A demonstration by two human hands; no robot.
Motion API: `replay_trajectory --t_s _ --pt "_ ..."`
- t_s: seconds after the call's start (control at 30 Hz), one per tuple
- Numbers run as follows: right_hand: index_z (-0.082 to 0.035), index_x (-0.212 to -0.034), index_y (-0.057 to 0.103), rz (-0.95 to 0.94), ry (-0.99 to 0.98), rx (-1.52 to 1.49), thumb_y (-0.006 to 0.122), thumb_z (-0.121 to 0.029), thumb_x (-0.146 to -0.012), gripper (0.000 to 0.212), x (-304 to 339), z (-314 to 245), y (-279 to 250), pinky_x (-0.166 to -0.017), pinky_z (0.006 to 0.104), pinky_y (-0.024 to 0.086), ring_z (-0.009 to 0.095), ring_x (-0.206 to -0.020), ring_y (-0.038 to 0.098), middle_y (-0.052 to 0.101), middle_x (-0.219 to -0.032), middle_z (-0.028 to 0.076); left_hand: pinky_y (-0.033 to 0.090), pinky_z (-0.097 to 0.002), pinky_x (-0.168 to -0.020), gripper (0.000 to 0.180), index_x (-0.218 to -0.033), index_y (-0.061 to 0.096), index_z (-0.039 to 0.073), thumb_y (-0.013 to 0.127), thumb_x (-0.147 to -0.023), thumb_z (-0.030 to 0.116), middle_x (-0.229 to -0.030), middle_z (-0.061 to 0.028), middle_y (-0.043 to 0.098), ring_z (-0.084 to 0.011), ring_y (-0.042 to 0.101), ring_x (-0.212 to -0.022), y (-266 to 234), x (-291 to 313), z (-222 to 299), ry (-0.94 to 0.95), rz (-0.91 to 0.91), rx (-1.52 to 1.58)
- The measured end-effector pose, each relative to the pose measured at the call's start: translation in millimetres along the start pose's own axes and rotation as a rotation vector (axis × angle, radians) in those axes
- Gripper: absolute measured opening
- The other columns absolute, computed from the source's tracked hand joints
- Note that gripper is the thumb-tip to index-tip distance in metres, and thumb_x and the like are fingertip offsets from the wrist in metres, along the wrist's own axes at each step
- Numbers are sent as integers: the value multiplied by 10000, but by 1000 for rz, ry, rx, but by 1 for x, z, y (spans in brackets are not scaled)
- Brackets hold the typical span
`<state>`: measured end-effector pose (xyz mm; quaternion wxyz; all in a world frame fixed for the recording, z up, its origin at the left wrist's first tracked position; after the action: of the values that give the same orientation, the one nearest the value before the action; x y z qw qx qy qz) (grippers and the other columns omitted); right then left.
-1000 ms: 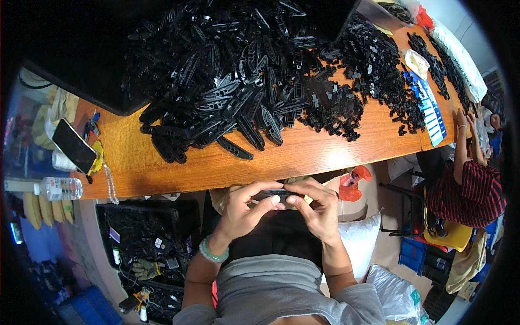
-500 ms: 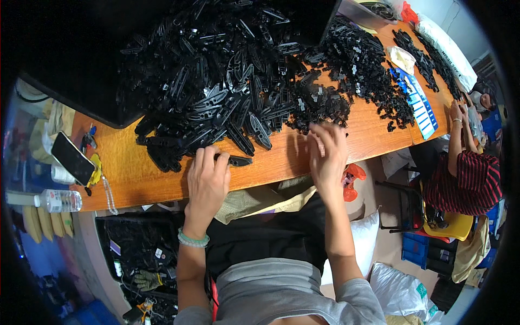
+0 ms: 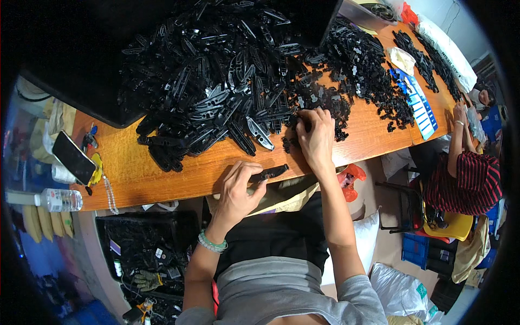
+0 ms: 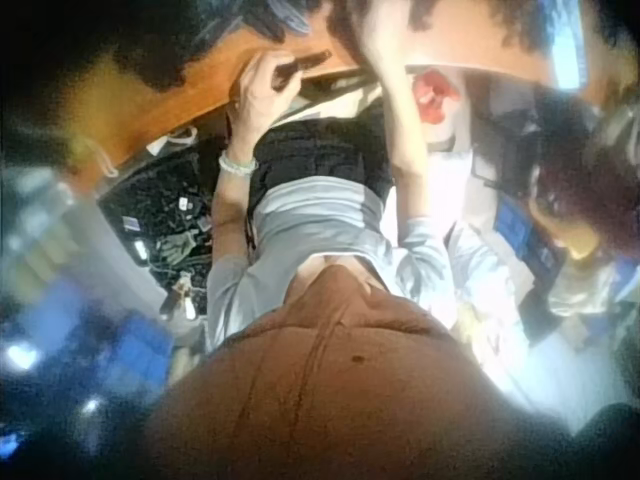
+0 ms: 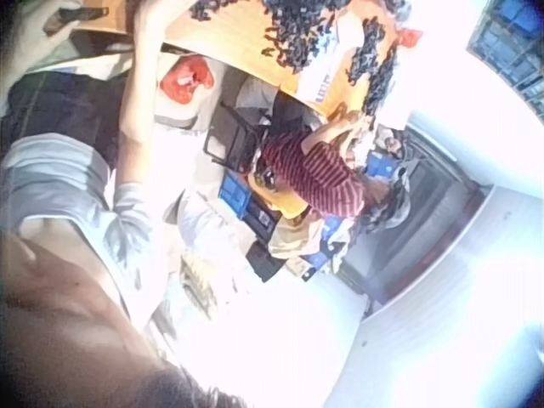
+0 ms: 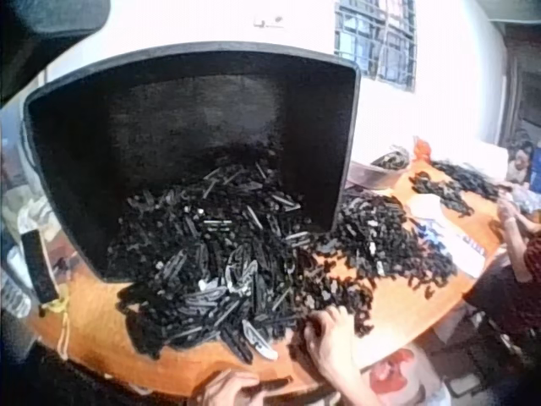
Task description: The person assembles plastic components by taking small plastic clips and inserting them into larger plastic pieces by hand.
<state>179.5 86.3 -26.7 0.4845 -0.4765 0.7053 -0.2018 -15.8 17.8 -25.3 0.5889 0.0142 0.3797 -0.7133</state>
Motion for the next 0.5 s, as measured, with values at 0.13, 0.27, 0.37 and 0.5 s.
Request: replay_trajectory --t_s 0.13,0.27,0.37,0.5 --pt "-33 -962 623 124 28 -90 616 -7 -735 229 -1 2 -4 -795 380 384 291 -877 505 575 -892 115 513 -305 -662 173 -960 598 -37 656 -800 -13 -881 -115 621 -208 630 -770 8 3 -6 -223 62 280" --pt "-21 -903 644 232 7 -435 627 70 -722 203 12 -4 -21 -743 322 456 243 -839 570 614 -870 104 529 -232 -629 176 -1039 619 -55 601 -870 -7 -893 -79 620 -121 627 -741 8 5 -11 -478 68 763" --pt "-10 -870 679 -25 -105 -646 636 90 -713 191 34 -36 -41 -716 300 474 211 -803 593 632 -825 88 537 -232 -669 255 -1098 592 -74 625 -850 -24 -901 -94 632 -125 637 -743 2 9 -11 -512 17 897" --pt "-4 -879 675 -208 -214 -720 640 98 -678 228 50 -49 -48 -698 321 469 231 -801 582 618 -858 97 547 -245 -686 279 -1109 571 -86 628 -839 -46 -895 -124 650 -138 649 -733 0 10 -4 -572 -71 916"
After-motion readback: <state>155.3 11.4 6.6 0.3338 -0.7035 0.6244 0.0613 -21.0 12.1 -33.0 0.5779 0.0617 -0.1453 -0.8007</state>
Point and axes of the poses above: each hand's wrist, its own x-axis away from the middle knuckle, its own y-axis out of the palm, z = x × y, the point moved 3 cm from there along -x, towards the middle knuckle
